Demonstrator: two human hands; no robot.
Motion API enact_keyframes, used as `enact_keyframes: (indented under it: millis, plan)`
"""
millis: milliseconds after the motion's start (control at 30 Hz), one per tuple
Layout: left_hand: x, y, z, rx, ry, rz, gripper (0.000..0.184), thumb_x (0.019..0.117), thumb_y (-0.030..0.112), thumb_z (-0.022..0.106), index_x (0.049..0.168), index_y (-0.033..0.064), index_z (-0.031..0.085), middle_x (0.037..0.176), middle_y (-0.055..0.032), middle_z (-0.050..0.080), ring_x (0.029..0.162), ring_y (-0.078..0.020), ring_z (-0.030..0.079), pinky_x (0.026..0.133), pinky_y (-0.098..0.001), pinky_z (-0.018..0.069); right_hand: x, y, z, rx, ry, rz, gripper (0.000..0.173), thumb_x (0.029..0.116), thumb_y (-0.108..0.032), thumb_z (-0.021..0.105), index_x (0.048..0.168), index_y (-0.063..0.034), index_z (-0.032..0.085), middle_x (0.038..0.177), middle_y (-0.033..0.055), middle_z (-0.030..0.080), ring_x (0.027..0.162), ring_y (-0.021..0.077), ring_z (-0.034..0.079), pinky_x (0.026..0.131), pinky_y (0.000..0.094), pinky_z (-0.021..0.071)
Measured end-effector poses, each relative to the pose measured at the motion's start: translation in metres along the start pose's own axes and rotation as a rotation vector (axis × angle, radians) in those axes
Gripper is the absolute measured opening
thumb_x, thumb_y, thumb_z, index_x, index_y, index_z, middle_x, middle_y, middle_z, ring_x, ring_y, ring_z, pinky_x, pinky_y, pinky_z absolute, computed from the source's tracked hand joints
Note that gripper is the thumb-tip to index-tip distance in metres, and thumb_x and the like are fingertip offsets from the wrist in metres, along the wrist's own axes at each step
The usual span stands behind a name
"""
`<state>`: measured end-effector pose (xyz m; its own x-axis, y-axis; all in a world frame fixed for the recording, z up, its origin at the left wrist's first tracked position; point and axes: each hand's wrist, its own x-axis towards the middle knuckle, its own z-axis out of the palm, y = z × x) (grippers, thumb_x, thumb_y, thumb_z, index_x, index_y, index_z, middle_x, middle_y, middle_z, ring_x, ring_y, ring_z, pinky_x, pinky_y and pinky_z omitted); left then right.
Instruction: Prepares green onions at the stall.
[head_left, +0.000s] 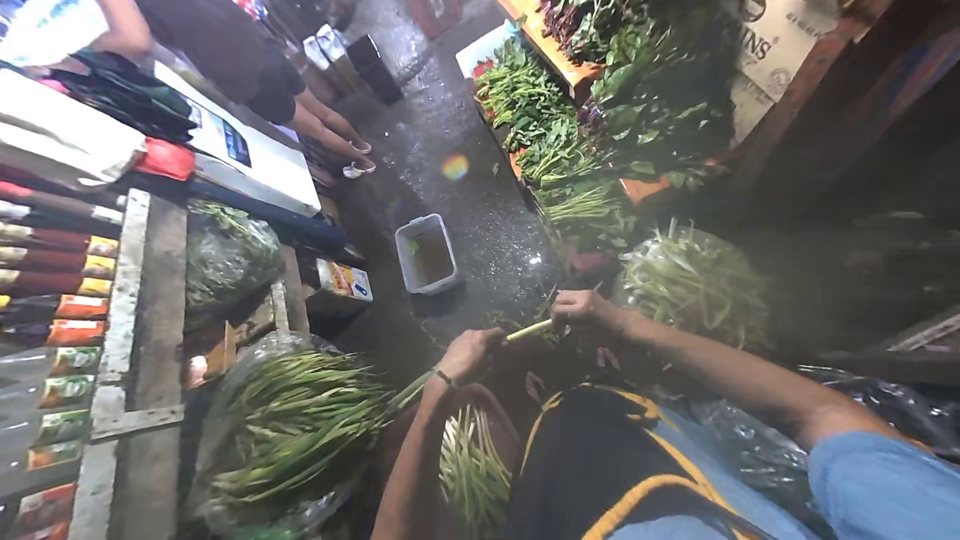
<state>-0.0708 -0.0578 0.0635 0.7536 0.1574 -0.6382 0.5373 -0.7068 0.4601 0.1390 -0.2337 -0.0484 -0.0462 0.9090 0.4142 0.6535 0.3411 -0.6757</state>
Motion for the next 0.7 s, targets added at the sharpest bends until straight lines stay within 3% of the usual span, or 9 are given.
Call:
enact_keyframes:
  millis: [100, 167, 267, 400, 500, 567, 633, 700]
  plan:
    - [0.003, 0.005, 0.000, 0.029, -0.016, -0.029, 0.033, 0.1082, 0.025, 0.049, 0.123, 0.0018, 0.067, 0.107, -0.0223, 0.070, 0.101, -0.0371, 0.067, 0.093, -0.0556, 0.0495, -0.001, -0.003, 0.000, -0.082, -0.098, 0.025, 0.011, 0.0945, 0.004, 0.059, 0.095, 0.0070, 0.070, 0.095, 0.0238, 0.072, 0.096, 0.0391, 0.072, 0.087, 0.0482, 0.0583]
    - [0.005, 0.006, 0.001, 0.052, -0.031, -0.048, 0.033, 0.1085, 0.026, 0.048, 0.124, 0.0027, 0.067, 0.110, -0.0226, 0.069, 0.105, -0.0387, 0.066, 0.094, -0.0575, 0.0485, -0.003, -0.007, -0.001, -0.029, -0.127, 0.134, 0.014, 0.0946, 0.003, 0.059, 0.099, 0.0086, 0.071, 0.099, 0.0261, 0.071, 0.097, 0.0404, 0.071, 0.089, 0.0496, 0.0567]
    - [0.007, 0.003, 0.006, 0.028, -0.024, -0.069, 0.033, 0.1084, 0.026, 0.048, 0.124, 0.0039, 0.067, 0.112, -0.0222, 0.069, 0.109, -0.0388, 0.065, 0.095, -0.0585, 0.0475, -0.011, 0.003, 0.002, -0.089, -0.064, 0.213, 0.013, 0.0929, 0.001, 0.061, 0.098, 0.0071, 0.072, 0.094, 0.0244, 0.071, 0.090, 0.0388, 0.072, 0.083, 0.0508, 0.0584]
    - [-0.001, -0.015, 0.005, -0.048, 0.015, -0.156, 0.031, 0.1071, 0.023, 0.051, 0.126, 0.0056, 0.068, 0.117, -0.0220, 0.069, 0.112, -0.0385, 0.065, 0.098, -0.0588, 0.0466, -0.035, 0.037, -0.021, -0.179, -0.180, 0.547, 0.019, 0.0924, 0.003, 0.064, 0.109, 0.0092, 0.072, 0.112, 0.0277, 0.070, 0.109, 0.0441, 0.068, 0.098, 0.0577, 0.0517]
    - [-0.011, -0.029, 0.007, -0.085, 0.065, -0.174, 0.033, 0.1079, 0.025, 0.049, 0.124, 0.0024, 0.067, 0.111, -0.0232, 0.068, 0.105, -0.0383, 0.065, 0.095, -0.0577, 0.0473, -0.060, 0.070, -0.045, -0.187, -0.162, 0.837, 0.020, 0.0921, 0.005, 0.066, 0.111, 0.0085, 0.071, 0.116, 0.0294, 0.068, 0.114, 0.0467, 0.064, 0.103, 0.0616, 0.0472]
    - [-0.011, -0.032, 0.009, -0.110, 0.055, -0.182, 0.033, 0.1086, 0.026, 0.048, 0.124, 0.0026, 0.067, 0.109, -0.0225, 0.068, 0.102, -0.0362, 0.066, 0.094, -0.0556, 0.0480, -0.082, 0.098, -0.053, -0.083, 0.016, 0.956, 0.016, 0.0954, 0.001, 0.065, 0.109, 0.0067, 0.072, 0.108, 0.0273, 0.071, 0.100, 0.0414, 0.069, 0.094, 0.0596, 0.0528]
    - [-0.006, -0.034, 0.015, -0.180, 0.070, -0.153, 0.034, 0.1090, 0.027, 0.048, 0.121, 0.0027, 0.068, 0.098, -0.0176, 0.068, 0.088, -0.0274, 0.064, 0.086, -0.0479, 0.0502, -0.090, 0.105, -0.057, 0.186, 0.203, 0.999, 0.016, 0.0997, 0.000, 0.059, 0.111, 0.0050, 0.069, 0.100, 0.0196, 0.069, 0.074, 0.0243, 0.067, 0.073, 0.0452, 0.0594]
    - [0.003, -0.035, 0.022, -0.264, 0.113, -0.123, 0.033, 0.1089, 0.027, 0.049, 0.118, 0.0022, 0.069, 0.092, -0.0132, 0.067, 0.078, -0.0196, 0.061, 0.080, -0.0406, 0.0505, -0.078, 0.083, -0.061, 0.390, 0.259, 1.055, 0.022, 0.0980, 0.009, 0.052, 0.115, 0.0052, 0.066, 0.103, 0.0175, 0.067, 0.071, 0.0186, 0.064, 0.070, 0.0389, 0.0588]
